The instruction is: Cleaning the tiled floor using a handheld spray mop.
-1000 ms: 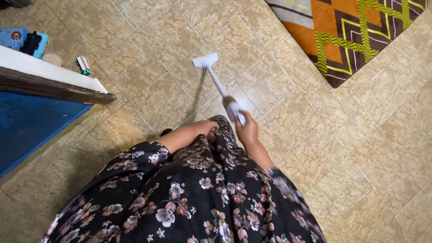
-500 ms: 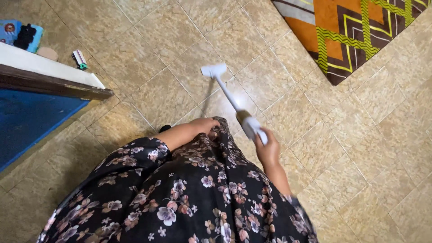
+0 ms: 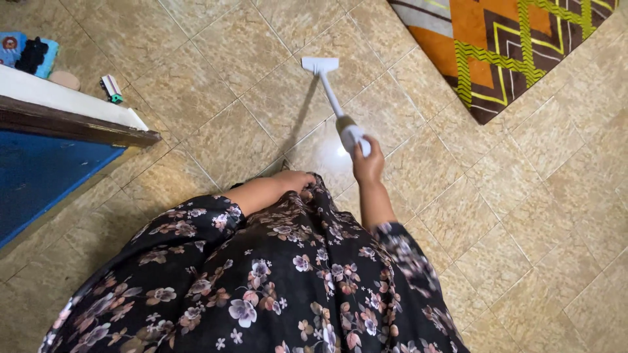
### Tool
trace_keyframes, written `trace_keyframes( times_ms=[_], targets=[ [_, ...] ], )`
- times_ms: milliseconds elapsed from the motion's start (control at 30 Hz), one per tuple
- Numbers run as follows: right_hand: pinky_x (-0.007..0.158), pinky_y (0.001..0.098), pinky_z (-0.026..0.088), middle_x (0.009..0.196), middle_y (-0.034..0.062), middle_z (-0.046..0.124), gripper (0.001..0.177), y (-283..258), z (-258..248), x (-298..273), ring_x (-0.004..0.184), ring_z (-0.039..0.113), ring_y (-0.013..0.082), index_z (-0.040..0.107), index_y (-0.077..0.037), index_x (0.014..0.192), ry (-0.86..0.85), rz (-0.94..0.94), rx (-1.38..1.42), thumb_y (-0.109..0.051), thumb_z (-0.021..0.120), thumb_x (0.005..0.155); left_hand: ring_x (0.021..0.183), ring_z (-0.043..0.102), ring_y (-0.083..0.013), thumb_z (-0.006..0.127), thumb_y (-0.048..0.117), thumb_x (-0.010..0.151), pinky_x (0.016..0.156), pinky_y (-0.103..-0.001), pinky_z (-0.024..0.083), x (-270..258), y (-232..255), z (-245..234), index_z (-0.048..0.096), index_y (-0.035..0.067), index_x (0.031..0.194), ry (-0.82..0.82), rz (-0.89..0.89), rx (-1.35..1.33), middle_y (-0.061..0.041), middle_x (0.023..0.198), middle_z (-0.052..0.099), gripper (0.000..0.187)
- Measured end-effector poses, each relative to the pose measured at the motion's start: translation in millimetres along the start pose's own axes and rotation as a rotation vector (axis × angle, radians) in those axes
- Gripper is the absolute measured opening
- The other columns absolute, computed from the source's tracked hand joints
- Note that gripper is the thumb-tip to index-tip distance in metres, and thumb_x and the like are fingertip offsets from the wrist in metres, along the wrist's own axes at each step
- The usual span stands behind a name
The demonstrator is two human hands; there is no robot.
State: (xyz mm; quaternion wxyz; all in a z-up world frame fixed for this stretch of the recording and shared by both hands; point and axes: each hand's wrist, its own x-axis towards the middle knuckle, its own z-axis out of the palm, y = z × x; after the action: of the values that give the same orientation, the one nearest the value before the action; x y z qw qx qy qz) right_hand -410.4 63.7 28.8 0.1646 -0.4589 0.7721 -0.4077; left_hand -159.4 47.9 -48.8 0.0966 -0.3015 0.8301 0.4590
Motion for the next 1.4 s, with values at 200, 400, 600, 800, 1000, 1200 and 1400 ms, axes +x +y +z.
trace_keyframes(
  times_ms=[200, 400, 600, 800, 1000, 1200, 1400],
  targets=[
    [0.088, 0.0434, 0.055, 0.108, 0.0234, 0.074, 0.032, -11, 34, 18, 0.102, 0.071, 0.0397, 0.068, -0.011, 0.122, -0.058, -0.033, -0.014, -0.023, 0.075, 0.093, 0.116, 0.061, -0.0404, 0.082, 0.042, 0.080, 0.094, -0.049, 0.050, 12, 1, 7, 0.064, 0.014, 0.129, -0.021, 0.195, -0.024, -0.018, 0.122, 0.066, 0.059],
    [0.087, 0.0415, 0.055, 0.109, 0.0215, 0.072, 0.035, -29, -70, -76, 0.102, 0.072, 0.0370, 0.068, -0.008, 0.121, -0.155, -0.007, -0.017, -0.022, 0.074, 0.091, 0.116, 0.063, -0.0373, 0.080, 0.035, 0.083, 0.094, -0.048, 0.051, -10, 13, -14, 0.064, 0.015, 0.130, 0.013, 0.063, -0.015, -0.016, 0.123, 0.067, 0.054],
    [0.084, 0.0415, 0.057, 0.107, 0.0200, 0.075, 0.032, -63, -168, -116, 0.098, 0.074, 0.0344, 0.073, -0.014, 0.118, -0.251, 0.162, -0.219, -0.028, 0.076, 0.089, 0.114, 0.068, -0.0329, 0.080, 0.033, 0.082, 0.094, -0.045, 0.052, -13, -10, -16, 0.063, 0.017, 0.132, -0.009, -0.078, -0.094, -0.012, 0.121, 0.072, 0.056],
    [0.080, 0.0424, 0.057, 0.101, 0.0228, 0.075, 0.035, -68, -92, -68, 0.094, 0.075, 0.0361, 0.071, -0.013, 0.120, -0.273, 0.085, -0.129, -0.028, 0.077, 0.089, 0.116, 0.066, -0.0327, 0.080, 0.035, 0.084, 0.096, -0.044, 0.052, -26, 0, -40, 0.063, 0.015, 0.132, 0.067, -0.061, -0.083, -0.012, 0.125, 0.069, 0.055],
    [0.084, 0.0468, 0.057, 0.102, 0.0245, 0.074, 0.035, -59, 61, 20, 0.096, 0.073, 0.0414, 0.069, -0.012, 0.120, -0.183, -0.092, 0.002, -0.026, 0.074, 0.088, 0.116, 0.065, -0.0332, 0.077, 0.036, 0.084, 0.098, -0.043, 0.052, -14, 11, -64, 0.061, 0.015, 0.133, 0.183, -0.060, -0.025, -0.013, 0.125, 0.069, 0.056],
    [0.080, 0.0467, 0.058, 0.102, 0.0250, 0.074, 0.035, -14, 107, 5, 0.094, 0.072, 0.0424, 0.070, -0.013, 0.118, -0.124, -0.194, -0.025, -0.025, 0.074, 0.086, 0.121, 0.061, -0.0347, 0.075, 0.039, 0.085, 0.104, -0.044, 0.049, 7, 48, -53, 0.061, 0.016, 0.135, 0.259, -0.093, -0.074, -0.017, 0.130, 0.064, 0.057],
    [0.079, 0.0428, 0.058, 0.101, 0.0222, 0.075, 0.036, -38, -49, -79, 0.094, 0.075, 0.0372, 0.070, -0.012, 0.119, -0.268, 0.005, -0.042, -0.026, 0.075, 0.086, 0.113, 0.065, -0.0332, 0.071, 0.032, 0.085, 0.097, -0.044, 0.049, 34, -22, 15, 0.062, 0.017, 0.134, 0.065, 0.102, -0.160, -0.015, 0.122, 0.068, 0.052]
  ],
)
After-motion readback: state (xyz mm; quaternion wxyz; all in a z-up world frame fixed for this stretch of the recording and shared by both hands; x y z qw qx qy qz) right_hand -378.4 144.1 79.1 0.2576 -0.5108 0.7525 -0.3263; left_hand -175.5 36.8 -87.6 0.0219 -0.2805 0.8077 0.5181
